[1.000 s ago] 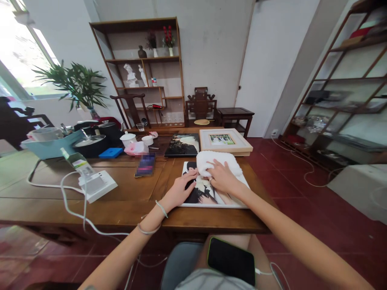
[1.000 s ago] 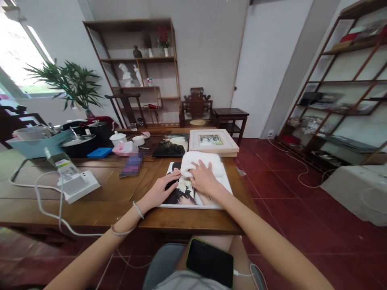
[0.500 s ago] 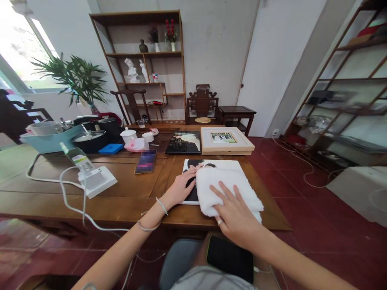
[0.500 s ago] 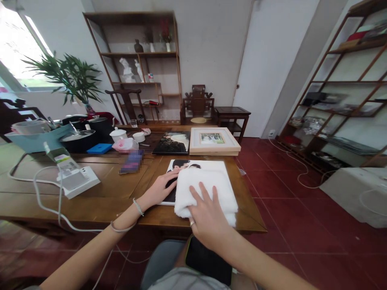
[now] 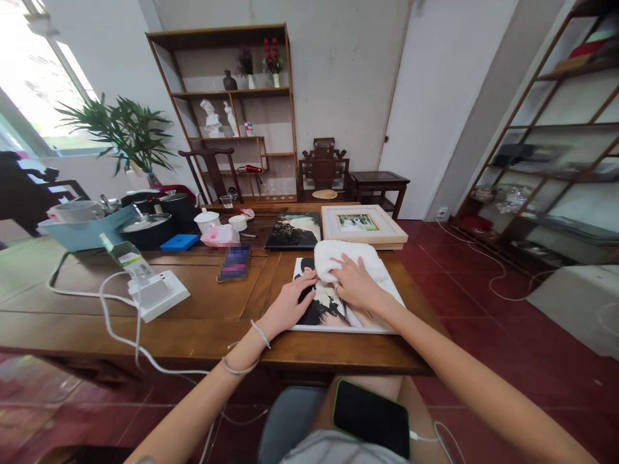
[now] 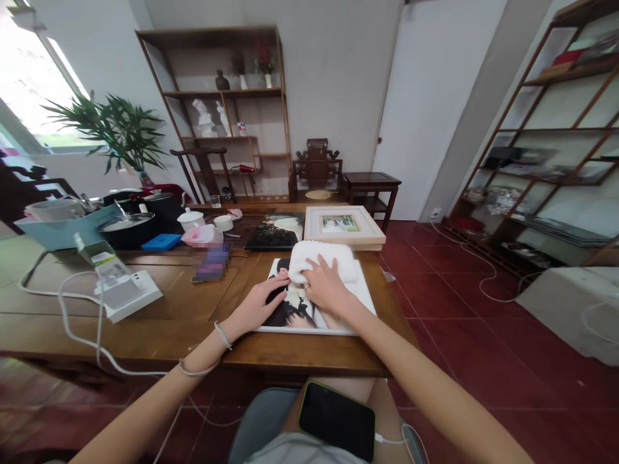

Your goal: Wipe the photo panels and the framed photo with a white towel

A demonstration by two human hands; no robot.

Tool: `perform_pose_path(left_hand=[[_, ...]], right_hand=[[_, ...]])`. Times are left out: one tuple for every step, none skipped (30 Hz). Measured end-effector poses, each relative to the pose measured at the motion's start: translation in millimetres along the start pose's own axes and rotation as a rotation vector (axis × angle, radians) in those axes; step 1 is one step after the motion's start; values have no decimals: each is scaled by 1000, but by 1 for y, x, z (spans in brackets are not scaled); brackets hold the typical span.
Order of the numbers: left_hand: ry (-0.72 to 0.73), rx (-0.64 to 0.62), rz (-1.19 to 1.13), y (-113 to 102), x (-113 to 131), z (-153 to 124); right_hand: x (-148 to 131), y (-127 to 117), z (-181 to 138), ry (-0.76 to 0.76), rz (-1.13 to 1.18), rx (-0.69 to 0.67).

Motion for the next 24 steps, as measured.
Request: perform_pose_path(left_hand=[[-5,2,3,0,0,0],[-8,3,3,0,1,0],[-8,4,1,0,1,0],[-8,2,-4,-1,2,0],[-7,-1,-8,-1,2,0],[-6,-4,-13,-1,3,0],[-5,-7,-17,-1,4,0],[-2,-11,-21,-1,5,0],[0,-15,-22,-1,5,1],[2,-18,-22,-1,5,1],[1,-21,-21,-1,5,1],[-2,-23,-20,-1,5,1],[-7,-22,-19,0,4,1],[-10,-19,-20,0,3,1],[-11,-14,-25,0,3,1],[-10,-11,-31,0,3,1],[-9,-7,-38,-1,3,1],[-7,-3,-45,-1,3,0],[-4,0,-54,-1,3,0],[-2,2,-63,-2,3,0],[-3,11,-72,-3,4,0],[-6,27,-81,-4,4,0],[-15,48,-90,-6,3,0],[-28,70,-97,-8,3,0]], right_hand=[[-2,0,-3,-2,-1,0],[-5,-1,-9,-2,-1,0],[-8,-2,-16,-2,0,1],[-12,-3,-26,-3,2,3],[-17,-5,-37,-5,5,6],[-21,-7,-48,-10,10,9],[-26,-9,-61,-18,15,9],[-30,-12,-73,-29,23,8],[-34,-14,-85,-40,31,4],[-37,-16,-96,-50,39,-4],[-39,-18,-105,-58,48,-12],[-39,-20,-111,-64,58,-19],[-39,-21,-115,-68,71,-25],[-37,-22,-116,-67,86,-30],[-33,-23,-115,-61,103,-32],[-29,-23,-111,-48,115,-34],[-24,-23,-105,-29,122,-35],[-19,-21,-98,-4,119,-35],[-14,-20,-90,24,107,-31],[-10,-19,-81,52,87,-23],[-7,-18,-73,74,65,-14],[-6,-17,-66,92,45,-2],[-7,-17,-60,101,31,6],[-10,-17,-56,98,27,7]])
Point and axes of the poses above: each hand's wrist, its own z-axis towards the middle knuckle, its own y-axis out of the palm, x = y × z, the point moved 6 cm from there along z, towards the middle knuckle, and after that the axes turned 13 degrees about x, right-handed, at the moved point
